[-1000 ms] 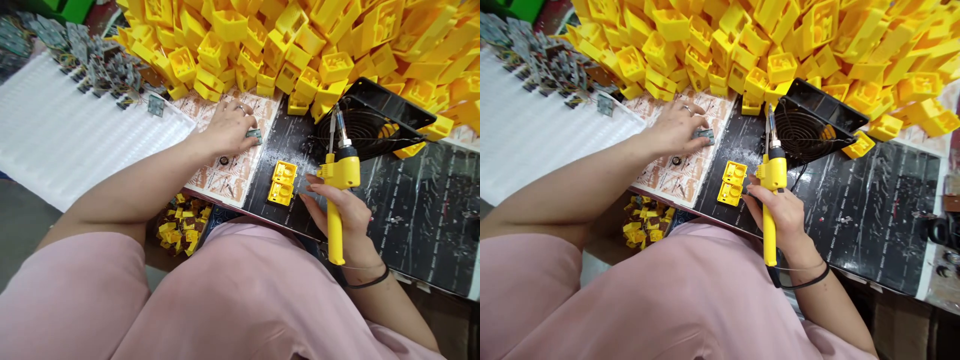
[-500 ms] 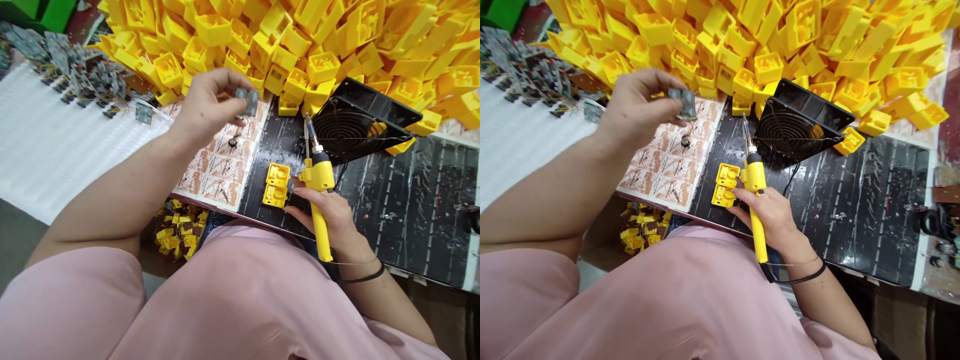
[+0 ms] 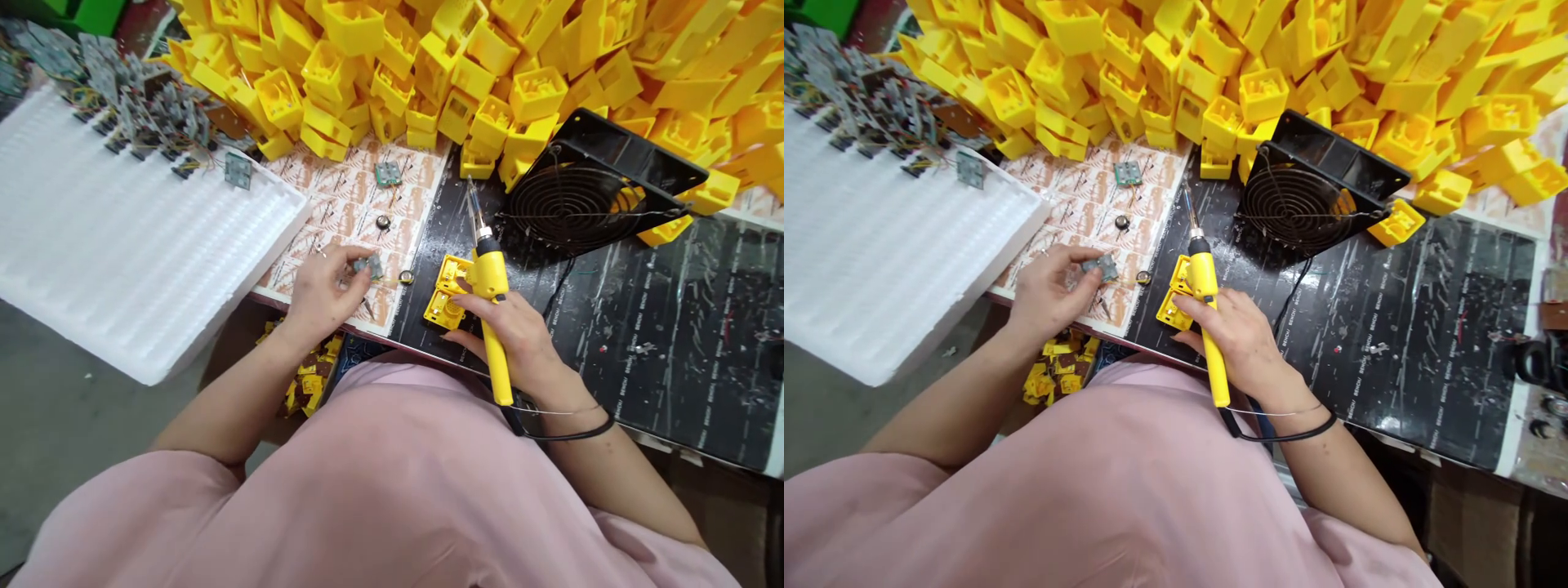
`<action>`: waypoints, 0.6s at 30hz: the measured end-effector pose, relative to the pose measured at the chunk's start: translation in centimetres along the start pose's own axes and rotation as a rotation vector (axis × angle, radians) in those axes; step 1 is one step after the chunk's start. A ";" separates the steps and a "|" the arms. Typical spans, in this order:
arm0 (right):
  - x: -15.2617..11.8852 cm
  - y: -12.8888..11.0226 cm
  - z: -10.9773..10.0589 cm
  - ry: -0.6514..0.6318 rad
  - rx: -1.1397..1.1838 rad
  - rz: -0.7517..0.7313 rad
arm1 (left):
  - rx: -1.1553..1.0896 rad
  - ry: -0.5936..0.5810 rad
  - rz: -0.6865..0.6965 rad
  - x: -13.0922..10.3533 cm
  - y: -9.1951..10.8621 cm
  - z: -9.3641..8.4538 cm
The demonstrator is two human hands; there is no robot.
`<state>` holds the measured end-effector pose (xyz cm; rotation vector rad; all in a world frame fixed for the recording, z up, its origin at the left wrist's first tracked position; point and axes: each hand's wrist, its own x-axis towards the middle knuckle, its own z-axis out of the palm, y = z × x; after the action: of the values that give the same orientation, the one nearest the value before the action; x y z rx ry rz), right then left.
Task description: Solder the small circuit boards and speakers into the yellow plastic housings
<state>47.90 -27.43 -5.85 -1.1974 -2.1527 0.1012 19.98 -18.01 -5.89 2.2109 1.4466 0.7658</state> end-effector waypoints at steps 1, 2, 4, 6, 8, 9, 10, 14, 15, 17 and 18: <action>0.0 0.0 -0.1 0.014 0.008 0.012 | 0.155 -0.016 0.039 -0.5 -0.3 -0.6; 0.0 -0.1 -0.2 0.036 0.014 0.029 | 0.277 -0.032 0.082 -0.9 -0.5 -1.1; -0.1 -0.2 -0.5 0.107 0.020 0.062 | 0.388 -0.086 0.196 -1.3 -0.7 -2.2; -0.2 -0.3 -0.7 0.184 0.030 0.069 | 0.365 -0.183 0.351 -1.1 -0.4 -3.0; -0.3 -0.6 -1.1 0.195 0.041 0.069 | 0.323 -0.286 0.473 -0.6 0.0 -3.4; -0.3 -0.7 -1.2 0.182 0.045 0.071 | 0.318 -0.324 0.505 -0.4 0.2 -3.5; -0.4 -0.9 -1.5 0.161 0.049 0.077 | 0.323 -0.352 0.523 -0.2 0.3 -3.4; -0.7 -1.7 -2.4 0.136 0.055 0.103 | 0.326 -0.416 0.537 0.3 0.0 -2.2; -0.8 -1.8 -2.6 0.117 0.053 0.116 | 0.296 -0.421 0.523 0.4 -0.2 -1.9; -1.0 -1.8 -2.6 0.077 0.043 0.134 | 0.195 -0.395 0.468 0.5 -0.4 -1.6; -1.1 -1.7 -2.5 0.064 0.036 0.135 | 0.132 -0.368 0.428 0.5 -0.4 -1.6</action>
<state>48.51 -29.84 -3.87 -1.3076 -2.0059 0.1571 18.90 -17.33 -4.78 2.6324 0.8819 0.3583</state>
